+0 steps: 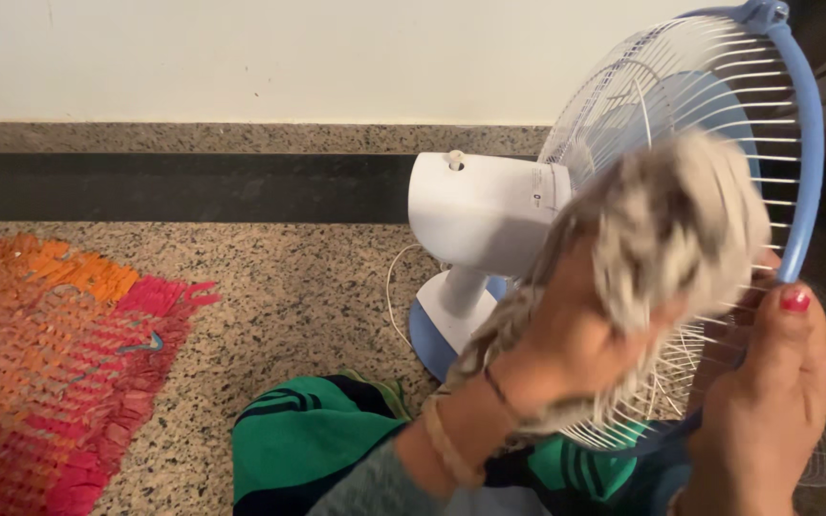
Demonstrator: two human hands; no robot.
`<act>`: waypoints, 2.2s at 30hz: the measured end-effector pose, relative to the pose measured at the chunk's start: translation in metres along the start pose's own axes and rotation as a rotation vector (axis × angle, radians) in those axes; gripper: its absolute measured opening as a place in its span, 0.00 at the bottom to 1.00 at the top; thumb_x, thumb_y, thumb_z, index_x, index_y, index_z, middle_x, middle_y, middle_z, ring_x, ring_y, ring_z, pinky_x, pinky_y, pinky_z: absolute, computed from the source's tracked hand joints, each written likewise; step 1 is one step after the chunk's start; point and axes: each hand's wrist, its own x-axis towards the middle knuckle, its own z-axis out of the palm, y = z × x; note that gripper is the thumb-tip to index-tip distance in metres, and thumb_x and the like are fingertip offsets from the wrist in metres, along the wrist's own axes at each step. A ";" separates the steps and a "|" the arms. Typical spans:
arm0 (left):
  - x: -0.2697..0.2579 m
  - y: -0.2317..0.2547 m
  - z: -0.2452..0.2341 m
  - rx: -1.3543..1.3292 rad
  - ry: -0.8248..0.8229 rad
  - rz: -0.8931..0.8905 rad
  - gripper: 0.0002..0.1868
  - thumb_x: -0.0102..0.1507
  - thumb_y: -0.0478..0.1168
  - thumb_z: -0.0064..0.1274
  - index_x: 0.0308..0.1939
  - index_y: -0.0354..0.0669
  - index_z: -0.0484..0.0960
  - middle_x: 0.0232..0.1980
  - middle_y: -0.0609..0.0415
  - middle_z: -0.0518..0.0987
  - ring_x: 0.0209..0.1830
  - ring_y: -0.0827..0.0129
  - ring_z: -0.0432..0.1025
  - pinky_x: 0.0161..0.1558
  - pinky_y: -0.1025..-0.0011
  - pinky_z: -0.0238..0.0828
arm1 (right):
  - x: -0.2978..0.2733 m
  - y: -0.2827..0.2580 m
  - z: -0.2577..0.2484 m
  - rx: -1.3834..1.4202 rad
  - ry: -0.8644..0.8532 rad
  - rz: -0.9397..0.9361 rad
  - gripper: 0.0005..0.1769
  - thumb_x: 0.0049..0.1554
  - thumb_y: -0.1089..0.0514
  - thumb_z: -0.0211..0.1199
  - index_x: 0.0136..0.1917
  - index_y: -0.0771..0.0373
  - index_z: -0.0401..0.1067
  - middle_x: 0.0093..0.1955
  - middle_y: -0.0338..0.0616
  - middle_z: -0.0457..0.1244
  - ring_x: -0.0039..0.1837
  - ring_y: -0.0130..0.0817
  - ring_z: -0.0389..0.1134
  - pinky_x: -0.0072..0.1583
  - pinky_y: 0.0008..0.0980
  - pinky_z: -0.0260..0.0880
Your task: The person wipes the front grill, blades, and motor housing of a small blue and white table fan using a cloth. They rotate the fan head to access different sides and continue wiping until the end of the clip.
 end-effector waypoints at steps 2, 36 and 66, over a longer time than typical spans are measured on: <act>0.021 -0.021 0.003 -0.048 0.001 -0.101 0.15 0.75 0.52 0.47 0.58 0.50 0.76 0.61 0.54 0.76 0.61 0.63 0.72 0.65 0.69 0.68 | -0.002 0.000 0.001 -0.023 0.008 -0.024 0.26 0.71 0.39 0.49 0.65 0.61 0.70 0.45 0.30 0.61 0.37 0.12 0.56 0.37 0.17 0.51; -0.075 -0.066 -0.068 0.348 0.599 -0.621 0.29 0.75 0.55 0.39 0.69 0.35 0.68 0.64 0.44 0.76 0.61 0.61 0.75 0.65 0.64 0.74 | -0.020 0.014 0.004 -0.048 -0.033 -0.424 0.17 0.77 0.53 0.58 0.64 0.72 0.65 0.58 0.41 0.65 0.56 0.20 0.63 0.59 0.18 0.64; -0.055 -0.061 -0.144 -0.533 0.755 -0.765 0.32 0.62 0.50 0.59 0.65 0.34 0.74 0.63 0.51 0.77 0.60 0.67 0.72 0.62 0.66 0.69 | 0.176 0.055 0.009 -0.419 -0.303 -0.905 0.16 0.80 0.57 0.54 0.57 0.73 0.74 0.61 0.53 0.65 0.60 0.39 0.64 0.62 0.31 0.64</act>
